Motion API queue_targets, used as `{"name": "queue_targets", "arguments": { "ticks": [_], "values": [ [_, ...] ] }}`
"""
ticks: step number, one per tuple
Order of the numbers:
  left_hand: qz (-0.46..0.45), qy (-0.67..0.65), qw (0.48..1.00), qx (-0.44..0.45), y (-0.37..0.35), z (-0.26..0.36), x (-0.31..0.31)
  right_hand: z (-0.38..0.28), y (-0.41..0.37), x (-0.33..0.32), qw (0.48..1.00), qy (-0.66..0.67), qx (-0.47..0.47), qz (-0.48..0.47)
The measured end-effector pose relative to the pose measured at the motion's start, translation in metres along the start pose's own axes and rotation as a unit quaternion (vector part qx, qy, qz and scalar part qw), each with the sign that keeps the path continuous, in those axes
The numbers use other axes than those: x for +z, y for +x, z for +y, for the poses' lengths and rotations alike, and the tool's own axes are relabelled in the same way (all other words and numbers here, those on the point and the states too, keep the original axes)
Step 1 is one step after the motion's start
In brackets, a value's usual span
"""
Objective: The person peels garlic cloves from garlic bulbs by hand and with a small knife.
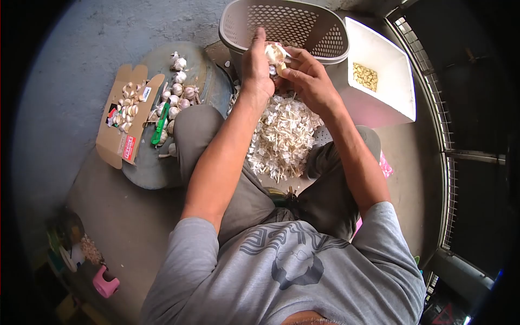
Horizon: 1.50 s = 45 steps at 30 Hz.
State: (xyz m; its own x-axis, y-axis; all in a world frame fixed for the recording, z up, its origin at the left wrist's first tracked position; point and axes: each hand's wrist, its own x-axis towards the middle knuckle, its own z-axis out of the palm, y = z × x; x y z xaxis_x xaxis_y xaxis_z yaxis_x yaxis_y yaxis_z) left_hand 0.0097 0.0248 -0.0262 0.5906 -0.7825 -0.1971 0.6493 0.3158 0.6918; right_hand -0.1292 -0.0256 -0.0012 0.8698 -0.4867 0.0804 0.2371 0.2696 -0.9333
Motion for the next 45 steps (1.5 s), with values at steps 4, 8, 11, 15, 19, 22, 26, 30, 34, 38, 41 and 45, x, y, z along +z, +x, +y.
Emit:
{"name": "queue_targets", "arguments": {
  "ticks": [4, 8, 11, 15, 19, 22, 26, 30, 34, 38, 41, 45],
  "values": [
    [-0.006, 0.045, 0.997, 0.060, -0.011, -0.007, 0.012, -0.003, 0.000, -0.013, 1.000, 0.005, 0.004, -0.011],
    [0.023, 0.048, 0.994, 0.091, -0.010, -0.004, 0.015, -0.029, -0.008, -0.017, 0.997, -0.049, 0.041, -0.041],
    [0.025, 0.080, 0.994, 0.070, -0.017, 0.000, 0.017, -0.030, -0.005, -0.025, 0.998, -0.026, 0.051, -0.029],
    [0.012, 0.101, 0.992, 0.068, -0.022, -0.004, 0.019, -0.023, -0.005, -0.017, 0.998, 0.008, 0.051, 0.029],
    [0.030, 0.110, 0.983, 0.144, -0.019, -0.010, 0.020, -0.013, -0.002, -0.014, 0.998, -0.038, 0.032, 0.041],
    [0.030, 0.093, 0.985, 0.145, -0.025, -0.008, 0.024, -0.010, 0.003, -0.024, 0.996, 0.055, 0.039, 0.057],
    [0.012, 0.073, 0.991, 0.108, -0.030, 0.000, 0.024, -0.002, 0.005, -0.032, 0.994, 0.069, 0.020, 0.087],
    [-0.002, 0.084, 0.994, 0.072, -0.039, 0.001, 0.031, 0.001, 0.006, -0.040, 0.982, 0.170, 0.013, 0.085],
    [-0.049, 0.141, 0.986, 0.072, -0.043, 0.003, 0.030, -0.005, 0.004, -0.045, 0.977, 0.208, 0.001, 0.042],
    [-0.124, 0.253, 0.956, 0.086, -0.045, 0.009, 0.019, -0.015, 0.002, -0.052, 0.982, 0.175, -0.032, 0.064],
    [-0.156, 0.286, 0.940, 0.105, -0.047, 0.004, 0.019, -0.020, 0.007, -0.063, 0.984, 0.152, -0.085, 0.029],
    [-0.134, 0.256, 0.956, 0.046, -0.048, 0.005, 0.020, -0.028, 0.002, -0.053, 0.996, 0.068, -0.060, 0.025]
  ]
}}
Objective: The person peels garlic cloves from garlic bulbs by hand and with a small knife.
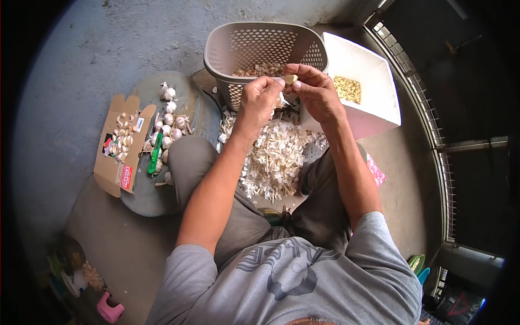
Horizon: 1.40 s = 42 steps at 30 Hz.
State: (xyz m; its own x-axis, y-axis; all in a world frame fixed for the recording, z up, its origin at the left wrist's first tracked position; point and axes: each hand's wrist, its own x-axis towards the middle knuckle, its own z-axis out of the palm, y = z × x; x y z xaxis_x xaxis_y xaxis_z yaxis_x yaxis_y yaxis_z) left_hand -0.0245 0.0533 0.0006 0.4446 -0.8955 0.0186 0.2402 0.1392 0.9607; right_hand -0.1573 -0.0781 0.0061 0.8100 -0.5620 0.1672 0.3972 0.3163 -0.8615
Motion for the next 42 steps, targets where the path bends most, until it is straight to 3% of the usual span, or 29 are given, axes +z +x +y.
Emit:
{"name": "queue_targets", "arguments": {
  "ticks": [9, 13, 22, 28, 31, 35, 38, 42],
  "values": [
    [0.055, -0.112, 0.992, 0.014, 0.002, -0.007, 0.008, 0.011, 0.001, 0.006, 0.999, -0.042, -0.005, 0.015],
    [0.083, 0.051, 0.992, 0.074, 0.003, -0.013, 0.002, 0.013, -0.001, 0.013, 0.982, -0.184, -0.019, 0.027],
    [0.061, 0.091, 0.992, 0.066, 0.006, -0.004, -0.001, 0.007, -0.003, 0.016, 0.964, -0.265, -0.016, 0.022],
    [0.111, 0.262, 0.947, 0.150, 0.008, -0.008, -0.002, 0.009, -0.004, 0.017, 0.950, -0.311, 0.019, 0.020],
    [0.112, 0.282, 0.936, 0.178, 0.007, -0.009, 0.000, 0.010, -0.004, 0.017, 0.972, -0.230, 0.010, 0.051],
    [0.118, 0.155, 0.972, 0.129, 0.001, 0.001, 0.007, 0.025, 0.000, 0.009, 0.997, -0.001, 0.049, 0.056],
    [0.110, 0.100, 0.986, 0.081, 0.002, 0.003, 0.004, 0.031, 0.002, 0.011, 0.995, 0.029, 0.062, 0.070],
    [0.118, 0.127, 0.980, 0.101, 0.006, -0.007, 0.000, 0.035, 0.001, 0.015, 0.987, -0.148, 0.027, 0.057]
  ]
}}
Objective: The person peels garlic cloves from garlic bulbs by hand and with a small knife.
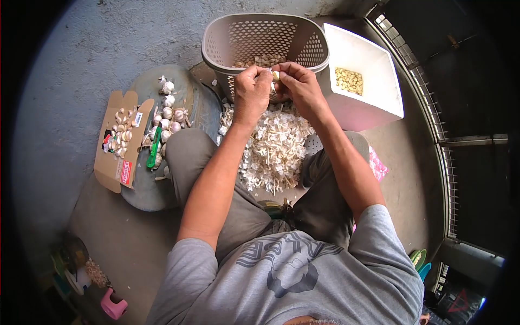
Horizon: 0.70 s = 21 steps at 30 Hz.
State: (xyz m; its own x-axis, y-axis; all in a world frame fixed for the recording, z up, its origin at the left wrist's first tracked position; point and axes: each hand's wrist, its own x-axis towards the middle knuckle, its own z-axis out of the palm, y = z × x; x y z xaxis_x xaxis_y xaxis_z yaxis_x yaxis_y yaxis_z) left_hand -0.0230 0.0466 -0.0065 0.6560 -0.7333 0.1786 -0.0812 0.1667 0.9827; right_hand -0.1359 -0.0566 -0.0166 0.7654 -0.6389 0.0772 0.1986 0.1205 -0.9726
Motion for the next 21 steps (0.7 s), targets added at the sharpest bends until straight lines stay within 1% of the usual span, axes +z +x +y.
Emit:
{"name": "queue_targets", "arguments": {
  "ticks": [2, 5, 7, 9, 11, 12, 13, 15, 16, 17, 18, 19, 20, 21],
  "values": [
    [0.008, 0.012, 1.000, 0.015, 0.003, -0.006, 0.000, 0.000, -0.002, 0.001, 0.999, -0.044, -0.003, -0.004],
    [-0.004, 0.027, 1.000, 0.014, 0.001, -0.001, -0.001, -0.005, -0.002, 0.003, 0.992, -0.122, 0.016, -0.013],
    [0.007, 0.024, 0.999, 0.030, -0.002, 0.002, 0.002, 0.004, 0.002, -0.004, 0.999, -0.005, 0.035, 0.001],
    [0.012, 0.019, 0.999, 0.030, -0.003, 0.005, 0.002, 0.000, 0.003, -0.004, 0.990, 0.128, 0.054, 0.028],
    [0.011, 0.011, 1.000, 0.014, -0.004, 0.008, -0.001, -0.004, 0.002, -0.009, 0.989, 0.127, 0.060, 0.041],
    [-0.003, 0.007, 1.000, 0.004, -0.003, 0.009, -0.003, -0.007, 0.002, -0.014, 0.989, 0.126, 0.061, 0.049],
    [-0.020, 0.001, 1.000, -0.004, -0.002, 0.011, -0.006, -0.008, 0.006, -0.022, 0.995, 0.029, 0.080, 0.042],
    [-0.060, -0.010, 0.998, -0.031, 0.000, 0.008, -0.009, -0.015, 0.005, -0.037, 0.995, 0.066, 0.038, 0.069],
    [-0.083, -0.013, 0.996, -0.029, 0.001, 0.007, -0.007, -0.018, 0.005, -0.046, 0.993, 0.085, 0.018, 0.080],
    [-0.104, -0.015, 0.994, -0.030, 0.000, 0.007, -0.007, -0.020, 0.010, -0.065, 0.976, 0.188, -0.068, 0.086],
    [-0.121, -0.017, 0.992, -0.031, -0.002, 0.005, -0.009, -0.027, 0.013, -0.078, 0.943, 0.266, -0.065, 0.190],
    [-0.129, -0.024, 0.991, -0.030, -0.002, 0.005, -0.005, -0.036, 0.017, -0.088, 0.893, 0.339, -0.059, 0.289],
    [-0.148, -0.005, 0.987, -0.060, -0.005, 0.006, -0.006, -0.039, 0.019, -0.093, 0.828, 0.406, -0.051, 0.383],
    [-0.159, 0.003, 0.985, -0.064, -0.005, 0.004, -0.004, -0.031, 0.019, -0.094, 0.837, 0.397, -0.027, 0.375]
  ]
}}
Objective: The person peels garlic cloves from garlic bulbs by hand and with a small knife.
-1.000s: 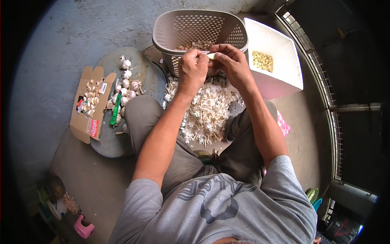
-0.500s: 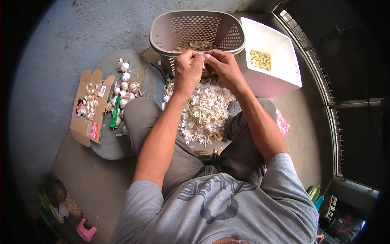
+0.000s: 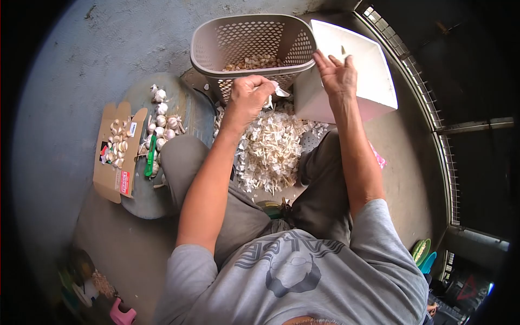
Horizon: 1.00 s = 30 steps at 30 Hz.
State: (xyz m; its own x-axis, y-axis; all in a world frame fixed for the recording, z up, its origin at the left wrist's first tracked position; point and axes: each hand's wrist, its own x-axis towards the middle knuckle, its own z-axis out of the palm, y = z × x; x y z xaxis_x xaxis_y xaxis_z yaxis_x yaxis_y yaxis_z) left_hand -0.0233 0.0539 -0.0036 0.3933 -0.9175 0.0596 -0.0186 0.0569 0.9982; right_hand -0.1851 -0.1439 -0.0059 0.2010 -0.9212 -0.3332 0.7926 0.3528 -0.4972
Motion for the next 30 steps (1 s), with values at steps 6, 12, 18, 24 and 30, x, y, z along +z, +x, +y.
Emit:
{"name": "queue_targets", "arguments": {
  "ticks": [6, 12, 18, 24, 30],
  "values": [
    [0.005, 0.016, 1.000, 0.010, 0.009, -0.008, 0.001, 0.037, -0.066, 0.015, 0.749, -0.466, 0.123, -0.455],
    [0.021, -0.035, 0.999, 0.027, 0.014, -0.008, -0.004, 0.020, -0.073, 0.023, 0.687, -0.583, 0.058, -0.430],
    [0.128, 0.016, 0.991, 0.047, 0.026, -0.013, -0.013, 0.035, -0.085, 0.016, 0.606, -0.653, -0.100, -0.443],
    [0.124, -0.113, 0.986, 0.013, 0.021, -0.022, 0.009, 0.060, -0.089, 0.013, 0.715, -0.550, -0.018, -0.430],
    [0.117, -0.275, 0.953, -0.046, 0.017, -0.022, 0.007, 0.066, -0.078, 0.011, 0.757, -0.514, -0.042, -0.400]
  ]
}}
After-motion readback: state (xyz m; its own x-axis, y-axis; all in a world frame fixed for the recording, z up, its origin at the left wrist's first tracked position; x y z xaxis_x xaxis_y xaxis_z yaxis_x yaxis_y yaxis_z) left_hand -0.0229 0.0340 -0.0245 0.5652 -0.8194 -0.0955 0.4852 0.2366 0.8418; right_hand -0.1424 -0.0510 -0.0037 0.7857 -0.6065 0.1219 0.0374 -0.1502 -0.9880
